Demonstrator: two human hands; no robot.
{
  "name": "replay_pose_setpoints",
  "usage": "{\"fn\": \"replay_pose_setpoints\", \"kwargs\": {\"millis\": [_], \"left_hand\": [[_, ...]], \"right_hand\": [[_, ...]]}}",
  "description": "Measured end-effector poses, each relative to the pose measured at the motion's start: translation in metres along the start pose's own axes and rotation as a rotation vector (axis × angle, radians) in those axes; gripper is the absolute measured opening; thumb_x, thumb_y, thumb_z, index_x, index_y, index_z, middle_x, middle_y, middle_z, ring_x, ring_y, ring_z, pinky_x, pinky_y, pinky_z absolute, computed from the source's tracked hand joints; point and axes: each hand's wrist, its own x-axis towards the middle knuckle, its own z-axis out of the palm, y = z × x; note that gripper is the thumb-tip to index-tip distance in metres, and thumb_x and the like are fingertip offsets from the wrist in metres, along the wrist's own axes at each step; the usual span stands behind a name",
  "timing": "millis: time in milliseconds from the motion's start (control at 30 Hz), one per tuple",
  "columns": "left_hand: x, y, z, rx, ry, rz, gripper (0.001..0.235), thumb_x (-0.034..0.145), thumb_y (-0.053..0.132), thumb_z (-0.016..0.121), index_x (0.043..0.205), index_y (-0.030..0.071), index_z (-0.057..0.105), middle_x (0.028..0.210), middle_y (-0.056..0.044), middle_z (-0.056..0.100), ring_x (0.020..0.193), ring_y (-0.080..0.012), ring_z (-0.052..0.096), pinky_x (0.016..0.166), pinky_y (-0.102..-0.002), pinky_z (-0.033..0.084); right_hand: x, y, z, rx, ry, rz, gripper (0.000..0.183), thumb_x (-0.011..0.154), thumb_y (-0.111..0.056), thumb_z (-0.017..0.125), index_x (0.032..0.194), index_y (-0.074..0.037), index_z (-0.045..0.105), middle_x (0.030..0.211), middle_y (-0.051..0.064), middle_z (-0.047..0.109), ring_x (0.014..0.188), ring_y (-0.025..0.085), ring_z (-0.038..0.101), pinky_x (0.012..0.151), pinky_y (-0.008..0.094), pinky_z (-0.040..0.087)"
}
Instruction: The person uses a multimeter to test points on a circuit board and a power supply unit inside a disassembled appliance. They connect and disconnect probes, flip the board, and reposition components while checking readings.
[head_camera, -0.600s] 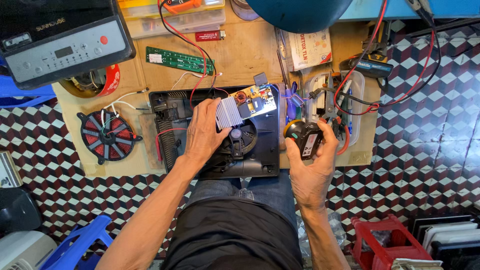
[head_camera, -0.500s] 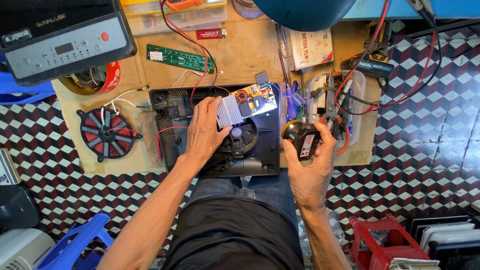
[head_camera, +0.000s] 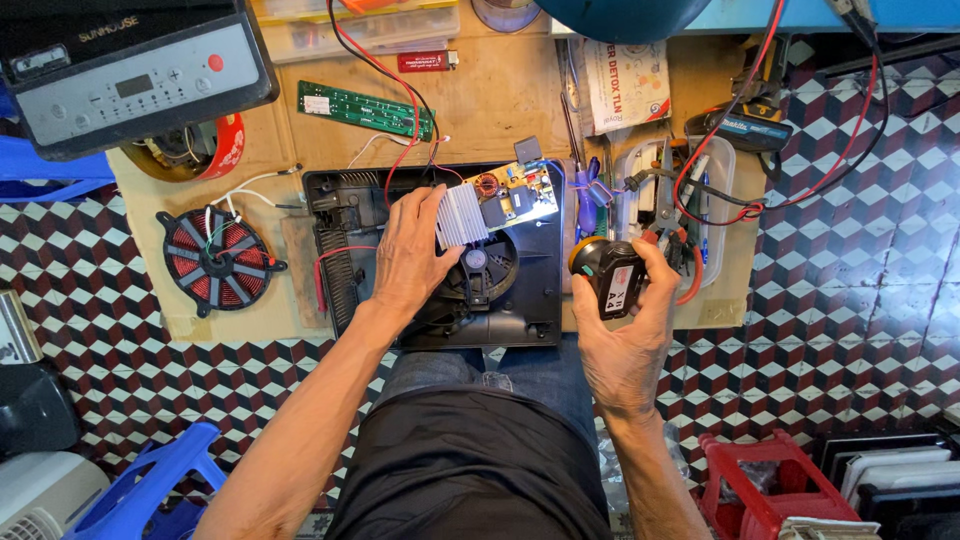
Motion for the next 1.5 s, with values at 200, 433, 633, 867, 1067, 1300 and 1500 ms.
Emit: {"fn": "replay_pose_setpoints", "kwargs": {"millis": [200, 433, 633, 867, 1067, 1300, 1500], "left_hand": [[0.003, -0.006, 0.001, -0.007, -0.023, -0.003, 0.084, 0.069, 0.012, 0.089, 0.142, 0.004, 0.050, 0.137, -0.015, 0.054, 0.128, -0.0375, 0.051, 0.107, -0.045, 0.046], [0.006, -0.010, -0.001, -0.018, -0.063, -0.003, 0.083, 0.070, 0.014, 0.089, 0.143, 0.004, 0.049, 0.136, -0.015, 0.053, 0.126, -0.0372, 0.051, 0.105, -0.045, 0.046], [0.005, -0.012, 0.000, -0.023, -0.058, 0.010, 0.084, 0.070, 0.014, 0.089, 0.143, 0.005, 0.050, 0.135, -0.015, 0.054, 0.124, -0.0374, 0.052, 0.104, -0.045, 0.047], [0.007, -0.012, -0.001, -0.021, -0.060, 0.010, 0.084, 0.069, 0.014, 0.090, 0.143, 0.005, 0.050, 0.135, -0.015, 0.054, 0.124, -0.0377, 0.052, 0.103, -0.045, 0.047], [0.006, -0.012, -0.003, -0.035, -0.065, 0.004, 0.086, 0.068, 0.014, 0.090, 0.143, 0.005, 0.050, 0.134, -0.016, 0.053, 0.123, -0.0375, 0.052, 0.103, -0.045, 0.047], [0.007, -0.010, -0.005, -0.049, -0.064, -0.004, 0.084, 0.068, 0.013, 0.090, 0.142, 0.005, 0.050, 0.134, -0.016, 0.053, 0.123, -0.0374, 0.052, 0.103, -0.045, 0.047], [0.008, -0.008, -0.007, -0.061, -0.081, -0.026, 0.082, 0.070, 0.012, 0.089, 0.142, 0.004, 0.051, 0.135, -0.016, 0.053, 0.125, -0.0370, 0.051, 0.104, -0.045, 0.047]], "right_hand": [[0.003, 0.004, 0.002, 0.113, 0.024, 0.133, 0.061, 0.094, -0.012, 0.078, 0.145, -0.007, 0.045, 0.118, 0.009, 0.061, 0.100, 0.014, 0.063, 0.084, 0.029, 0.055], [0.005, 0.007, 0.002, 0.145, 0.013, 0.136, 0.061, 0.096, -0.014, 0.076, 0.146, -0.007, 0.042, 0.118, 0.009, 0.062, 0.101, 0.013, 0.067, 0.082, 0.027, 0.059], [0.004, 0.003, 0.005, 0.137, 0.026, 0.113, 0.060, 0.096, -0.012, 0.076, 0.146, -0.007, 0.043, 0.117, 0.010, 0.064, 0.100, 0.014, 0.068, 0.083, 0.028, 0.058], [0.007, -0.001, 0.007, 0.078, 0.041, 0.082, 0.061, 0.096, -0.011, 0.078, 0.146, -0.007, 0.044, 0.115, 0.010, 0.064, 0.099, 0.015, 0.067, 0.083, 0.029, 0.056], [0.009, -0.005, 0.009, 0.038, 0.042, 0.037, 0.061, 0.095, -0.009, 0.079, 0.145, -0.007, 0.045, 0.119, 0.011, 0.062, 0.101, 0.017, 0.066, 0.084, 0.030, 0.056], [0.011, -0.010, 0.012, 0.015, 0.024, 0.080, 0.062, 0.094, -0.011, 0.080, 0.145, -0.008, 0.045, 0.121, 0.008, 0.061, 0.102, 0.016, 0.067, 0.086, 0.031, 0.056], [0.016, -0.011, 0.014, -0.034, 0.006, 0.014, 0.064, 0.095, -0.010, 0.081, 0.146, -0.006, 0.044, 0.129, 0.011, 0.051, 0.111, 0.021, 0.064, 0.088, 0.033, 0.057]]}}
